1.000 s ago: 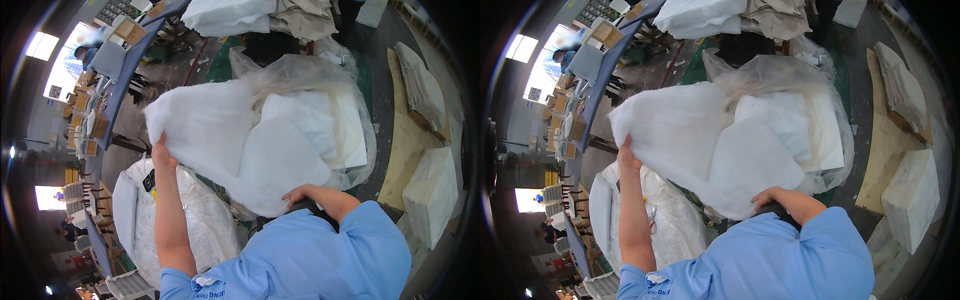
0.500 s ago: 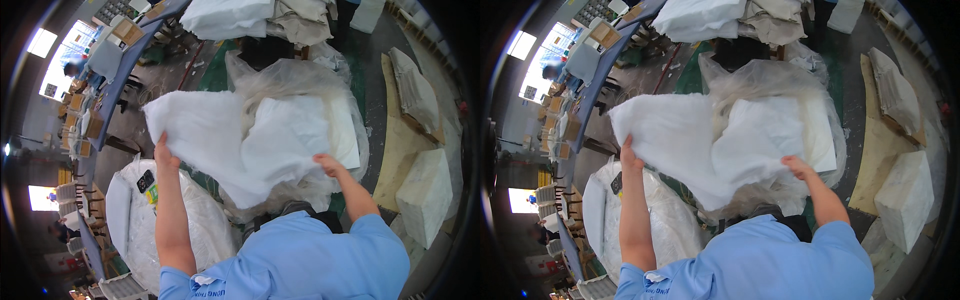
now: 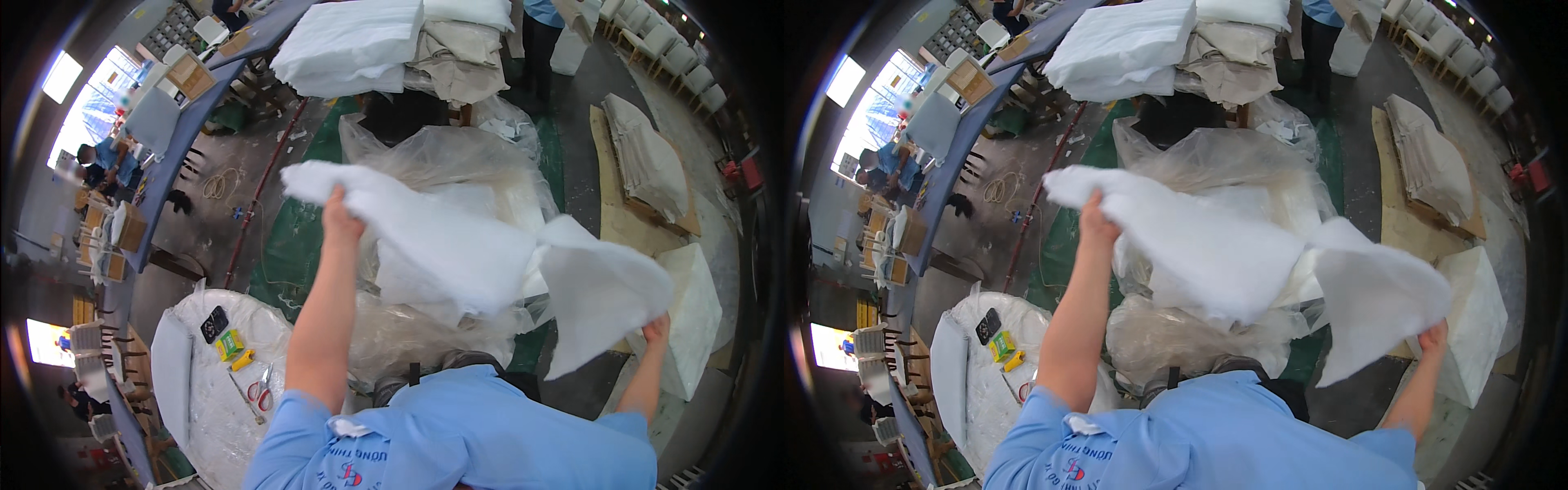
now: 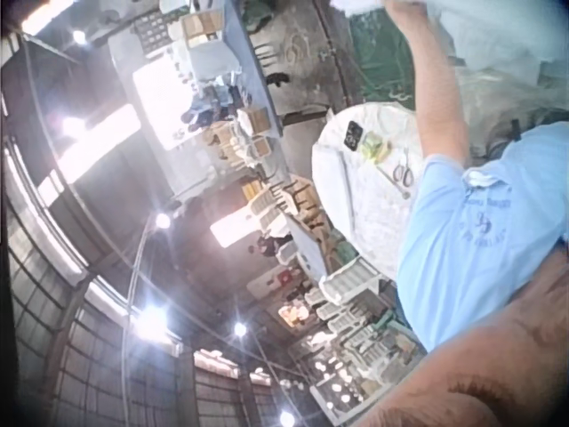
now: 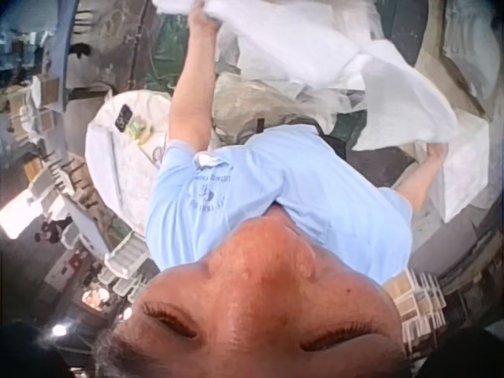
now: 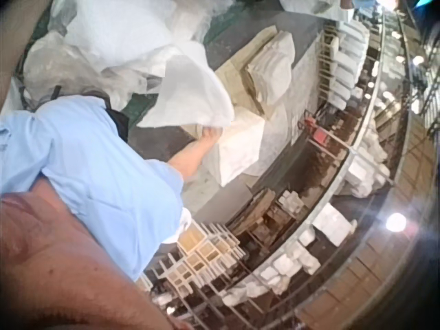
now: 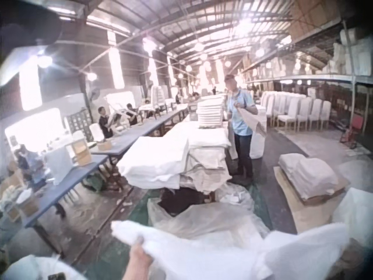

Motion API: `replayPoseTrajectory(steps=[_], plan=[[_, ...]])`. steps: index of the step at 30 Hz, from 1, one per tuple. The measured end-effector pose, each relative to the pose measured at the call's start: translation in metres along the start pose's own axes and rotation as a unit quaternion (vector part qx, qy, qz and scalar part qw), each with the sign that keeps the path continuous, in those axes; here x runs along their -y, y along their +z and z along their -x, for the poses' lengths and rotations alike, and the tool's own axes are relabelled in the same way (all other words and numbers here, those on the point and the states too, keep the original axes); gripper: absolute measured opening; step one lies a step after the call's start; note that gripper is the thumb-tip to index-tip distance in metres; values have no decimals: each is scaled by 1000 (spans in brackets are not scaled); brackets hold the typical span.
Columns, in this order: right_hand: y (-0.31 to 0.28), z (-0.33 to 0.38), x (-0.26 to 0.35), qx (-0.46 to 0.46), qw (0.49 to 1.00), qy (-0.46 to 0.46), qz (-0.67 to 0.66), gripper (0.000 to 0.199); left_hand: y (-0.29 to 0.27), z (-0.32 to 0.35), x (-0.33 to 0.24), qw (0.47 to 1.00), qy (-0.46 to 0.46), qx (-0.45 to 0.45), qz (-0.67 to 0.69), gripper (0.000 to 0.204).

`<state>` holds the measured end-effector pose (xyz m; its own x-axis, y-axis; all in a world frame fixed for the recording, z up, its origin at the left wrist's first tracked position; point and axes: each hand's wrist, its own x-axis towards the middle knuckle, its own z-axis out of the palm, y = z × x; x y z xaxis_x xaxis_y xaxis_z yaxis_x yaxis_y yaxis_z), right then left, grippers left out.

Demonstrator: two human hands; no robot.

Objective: The person staples white fabric to the underside of a chair seat using a pneumatic staple gun. They then move the chair, retrieve a large sheet of white foam, and cut it to size with scissors before placing it on the chair seat.

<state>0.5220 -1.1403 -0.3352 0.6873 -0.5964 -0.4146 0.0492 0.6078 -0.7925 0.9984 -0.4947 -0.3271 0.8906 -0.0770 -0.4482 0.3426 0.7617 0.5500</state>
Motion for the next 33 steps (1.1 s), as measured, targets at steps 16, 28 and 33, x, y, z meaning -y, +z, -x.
replayPoseTrajectory(steps=[16, 28, 33], plan=[[147, 36, 195, 38, 942, -155, 296, 38, -41, 3, 154, 979, -51, -59, 187, 52], [436, -79, -134, 364, 719, -114, 581, 33, -186, 146, 203, 924, -357, 41, -130, 83], [440, -28, -330, 424, 733, -2, 532, 25, -174, 129, 172, 964, -252, 82, 5, 80]])
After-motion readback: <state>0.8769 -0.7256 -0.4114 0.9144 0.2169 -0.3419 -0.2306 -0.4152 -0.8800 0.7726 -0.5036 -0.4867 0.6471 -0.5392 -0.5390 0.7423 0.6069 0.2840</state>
